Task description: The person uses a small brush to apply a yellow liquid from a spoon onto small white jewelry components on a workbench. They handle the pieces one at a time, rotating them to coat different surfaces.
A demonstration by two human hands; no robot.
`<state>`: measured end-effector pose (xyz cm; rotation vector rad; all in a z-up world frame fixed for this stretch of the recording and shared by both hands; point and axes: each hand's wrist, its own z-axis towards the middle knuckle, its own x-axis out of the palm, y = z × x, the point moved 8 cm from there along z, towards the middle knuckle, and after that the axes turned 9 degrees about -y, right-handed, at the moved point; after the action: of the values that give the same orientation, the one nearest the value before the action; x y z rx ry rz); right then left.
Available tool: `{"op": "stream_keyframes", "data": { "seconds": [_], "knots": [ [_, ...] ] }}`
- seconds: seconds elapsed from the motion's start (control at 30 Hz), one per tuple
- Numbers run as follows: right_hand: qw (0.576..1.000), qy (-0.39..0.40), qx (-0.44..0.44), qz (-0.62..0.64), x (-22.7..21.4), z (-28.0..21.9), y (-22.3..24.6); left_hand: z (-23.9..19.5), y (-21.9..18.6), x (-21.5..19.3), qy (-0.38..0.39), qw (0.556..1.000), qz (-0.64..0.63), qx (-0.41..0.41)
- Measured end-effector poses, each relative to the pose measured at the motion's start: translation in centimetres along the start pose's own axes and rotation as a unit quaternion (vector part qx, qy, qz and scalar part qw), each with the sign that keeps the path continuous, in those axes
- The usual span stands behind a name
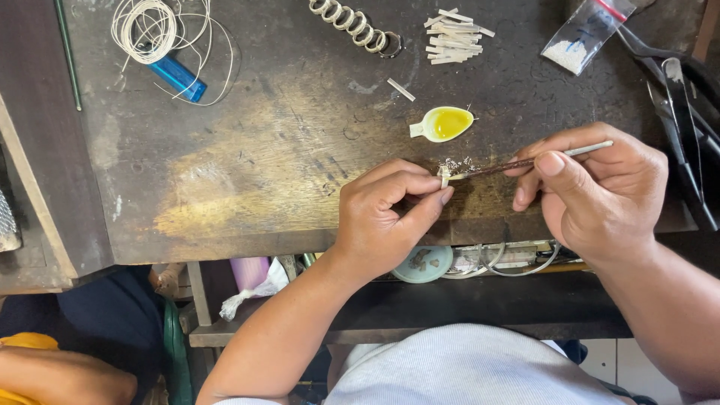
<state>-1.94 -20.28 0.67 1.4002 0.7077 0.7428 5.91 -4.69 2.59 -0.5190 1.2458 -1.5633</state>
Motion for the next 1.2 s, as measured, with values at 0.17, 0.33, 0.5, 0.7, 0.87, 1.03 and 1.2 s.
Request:
{"op": "stream_keyframes", "data": {
  "seconds": [0.17,0.33,0.5,0.7,0.87,1.03,1.2],
  "knots": [
    [1.000,0.000,-0.007,-0.006,-0.06,0.00,0.05,0.05,-0.12,-0.02,0.002,1.000,0.002,0.004],
    [1.000,-0.001,-0.004,0.027,-0.12,0.00,-0.01,0.05,-0.10,-0.04,0.003,1.000,-0.005,0.000],
    [1.000,-0.001,0.000,0.023,-0.15,0.01,-0.10,0.02,-0.05,-0.03,0.000,1.000,-0.004,0.001],
    [1.000,0.000,-0.001,0.019,-0.17,-0.02,-0.11,0.02,-0.06,-0.01,0.002,1.000,0.000,-0.002],
    [1.000,-0.003,0.008,0.022,-0.19,-0.03,-0.22,-0.03,0.07,-0.02,-0.001,1.000,0.001,-0.004],
    [1.000,-0.006,0.004,0.020,-0.19,0.01,-0.22,-0.01,0.05,-0.02,0.002,1.000,-0.001,-0.005],
    [1.000,-0.005,0.005,0.023,-0.25,-0.02,-0.22,0.01,-0.02,-0.05,0.000,1.000,0.003,0.000]
  ]
}}
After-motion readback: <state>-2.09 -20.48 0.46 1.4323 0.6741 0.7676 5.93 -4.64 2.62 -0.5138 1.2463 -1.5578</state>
